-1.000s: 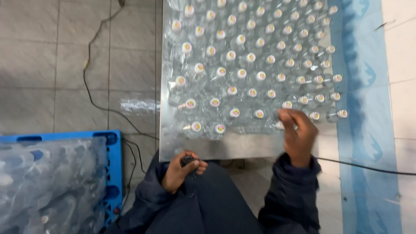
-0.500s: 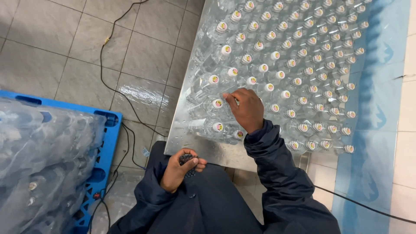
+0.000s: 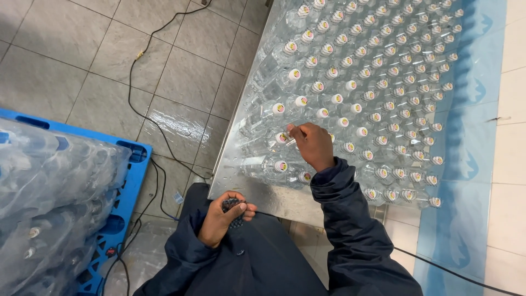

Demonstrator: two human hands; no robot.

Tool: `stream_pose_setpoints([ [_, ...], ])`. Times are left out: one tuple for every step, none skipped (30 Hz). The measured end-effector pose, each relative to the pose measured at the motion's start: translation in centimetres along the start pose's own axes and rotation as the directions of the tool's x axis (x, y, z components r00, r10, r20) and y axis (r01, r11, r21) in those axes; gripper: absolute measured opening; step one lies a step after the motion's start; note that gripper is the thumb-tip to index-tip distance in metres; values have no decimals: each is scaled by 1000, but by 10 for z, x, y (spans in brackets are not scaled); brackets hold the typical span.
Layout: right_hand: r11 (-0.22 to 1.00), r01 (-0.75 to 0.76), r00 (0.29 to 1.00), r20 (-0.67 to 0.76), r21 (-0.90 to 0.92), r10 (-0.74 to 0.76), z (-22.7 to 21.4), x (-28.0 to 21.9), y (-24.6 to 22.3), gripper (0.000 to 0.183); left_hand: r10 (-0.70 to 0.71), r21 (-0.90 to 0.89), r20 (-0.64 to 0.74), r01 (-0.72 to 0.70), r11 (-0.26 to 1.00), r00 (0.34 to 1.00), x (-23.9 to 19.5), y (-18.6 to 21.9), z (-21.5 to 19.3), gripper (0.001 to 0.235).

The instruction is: The person is capping numerous clear plastic bottles arranged on a metal table. They hold a supply of black caps in their left hand and use their right hand to pick up a cap and screw it onto each bottle. The person moves along the rows of bottles, systematically capping them.

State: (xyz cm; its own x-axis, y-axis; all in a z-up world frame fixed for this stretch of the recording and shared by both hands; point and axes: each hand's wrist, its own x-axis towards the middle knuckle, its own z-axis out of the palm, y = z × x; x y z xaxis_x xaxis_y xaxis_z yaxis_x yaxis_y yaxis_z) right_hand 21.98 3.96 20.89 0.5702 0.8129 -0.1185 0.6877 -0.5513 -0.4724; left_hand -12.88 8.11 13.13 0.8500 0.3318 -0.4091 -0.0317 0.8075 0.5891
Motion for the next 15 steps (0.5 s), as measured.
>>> stream_pose_setpoints([
  [996, 74, 996, -43, -48, -76, 4, -1, -1, 54, 12, 1, 9, -12, 1000, 1000, -1, 2, 1, 40],
  [984, 149, 984, -79, -98, -157, 8, -2, -3, 58, 27, -1, 14, -27, 1000, 1000, -2, 3, 2, 40],
  [984, 147, 984, -81, -97, -156, 10, -4, -1, 58, 27, 1, 15, -27, 1000, 1000, -3, 5, 4, 40],
  [978, 166, 975, -129, -125, -182, 12, -5, 0, 51, 36, 6, -3, -36, 999, 999, -4, 7, 5, 39],
  [971, 183, 962, -175, -153, -209, 15, -6, 1, 44, 46, 10, -20, -46, 999, 999, -4, 9, 6, 38],
  [971, 186, 961, -176, -153, -212, 13, -5, 2, 44, 49, 11, -21, -49, 999, 999, -4, 11, 6, 38],
  [971, 186, 958, -192, -150, -213, 11, -4, 3, 41, 47, 16, -23, -47, 999, 999, -4, 13, 5, 37],
  [972, 182, 956, -206, -147, -210, 9, -6, 4, 39, 40, 19, -26, -40, 999, 999, -6, 13, 5, 37],
  [972, 181, 956, -205, -148, -209, 8, -6, 8, 39, 38, 18, -26, -38, 999, 999, -6, 9, 3, 37],
  [975, 147, 961, -210, -165, -181, 7, -5, 11, 40, 35, 20, -25, -34, 999, 999, -5, 6, 0, 38],
  [976, 114, 965, -215, -183, -153, 6, -4, 15, 42, 31, 23, -24, -31, 999, 999, -3, 3, -3, 38],
  [976, 118, 964, -214, -184, -157, 6, -3, 19, 42, 34, 20, -26, -34, 999, 999, -3, 5, -1, 38],
  [969, 118, 961, -221, -217, -166, 7, -2, 24, 48, 38, 12, -30, -38, 999, 999, -3, 7, 1, 37],
  [963, 111, 958, -230, -247, -170, 8, -5, 28, 53, 36, 5, -33, -36, 999, 999, -5, 9, 2, 35],
  [963, 109, 959, -229, -246, -167, 11, -5, 30, 53, 33, 5, -34, -33, 999, 999, -7, 9, 3, 35],
])
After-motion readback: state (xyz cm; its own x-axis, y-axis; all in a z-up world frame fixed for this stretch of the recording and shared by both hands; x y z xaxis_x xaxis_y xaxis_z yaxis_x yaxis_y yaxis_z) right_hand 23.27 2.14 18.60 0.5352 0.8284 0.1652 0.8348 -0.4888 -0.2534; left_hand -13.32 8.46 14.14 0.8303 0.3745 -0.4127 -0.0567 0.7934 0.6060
